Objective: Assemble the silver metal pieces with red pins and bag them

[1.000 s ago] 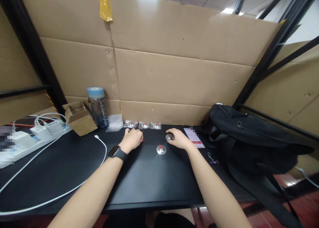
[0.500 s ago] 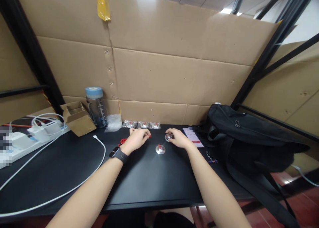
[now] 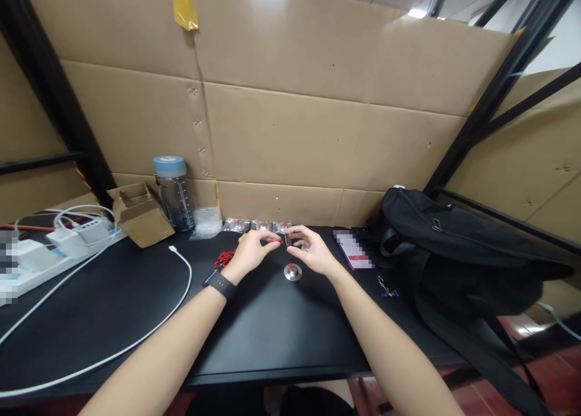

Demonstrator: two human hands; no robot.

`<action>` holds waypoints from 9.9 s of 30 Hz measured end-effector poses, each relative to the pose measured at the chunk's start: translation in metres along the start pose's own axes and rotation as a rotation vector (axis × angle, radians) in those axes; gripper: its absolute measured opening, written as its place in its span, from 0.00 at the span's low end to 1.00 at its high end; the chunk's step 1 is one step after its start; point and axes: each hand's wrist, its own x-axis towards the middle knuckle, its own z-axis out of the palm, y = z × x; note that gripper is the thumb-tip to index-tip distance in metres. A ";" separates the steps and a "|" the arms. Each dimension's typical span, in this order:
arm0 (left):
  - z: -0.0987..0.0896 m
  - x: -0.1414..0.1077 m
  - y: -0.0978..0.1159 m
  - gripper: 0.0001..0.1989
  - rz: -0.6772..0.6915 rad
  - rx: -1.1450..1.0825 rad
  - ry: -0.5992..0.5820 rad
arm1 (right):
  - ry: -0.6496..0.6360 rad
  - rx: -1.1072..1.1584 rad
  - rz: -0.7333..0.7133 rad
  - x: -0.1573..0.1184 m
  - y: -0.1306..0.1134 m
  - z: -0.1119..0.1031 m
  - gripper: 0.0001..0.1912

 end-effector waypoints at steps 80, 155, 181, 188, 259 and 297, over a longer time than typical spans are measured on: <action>-0.061 -0.004 -0.048 0.16 -0.564 0.947 0.054 | -0.310 -0.468 0.133 -0.004 0.003 -0.018 0.07; 0.016 -0.006 0.017 0.11 -0.022 0.249 0.174 | 0.232 -0.059 0.112 0.004 0.004 -0.002 0.12; 0.004 -0.007 0.016 0.10 0.197 0.442 0.096 | 0.149 0.482 0.361 0.000 -0.001 0.021 0.30; -0.025 0.002 -0.017 0.18 0.213 0.628 0.033 | 0.222 0.336 0.322 0.002 -0.002 0.008 0.28; 0.005 -0.022 0.006 0.22 0.171 0.606 -0.679 | -0.113 -0.656 0.101 -0.003 0.029 0.004 0.11; -0.009 0.002 -0.016 0.08 -0.079 0.178 -0.212 | -0.021 -0.234 0.279 0.002 0.035 -0.005 0.08</action>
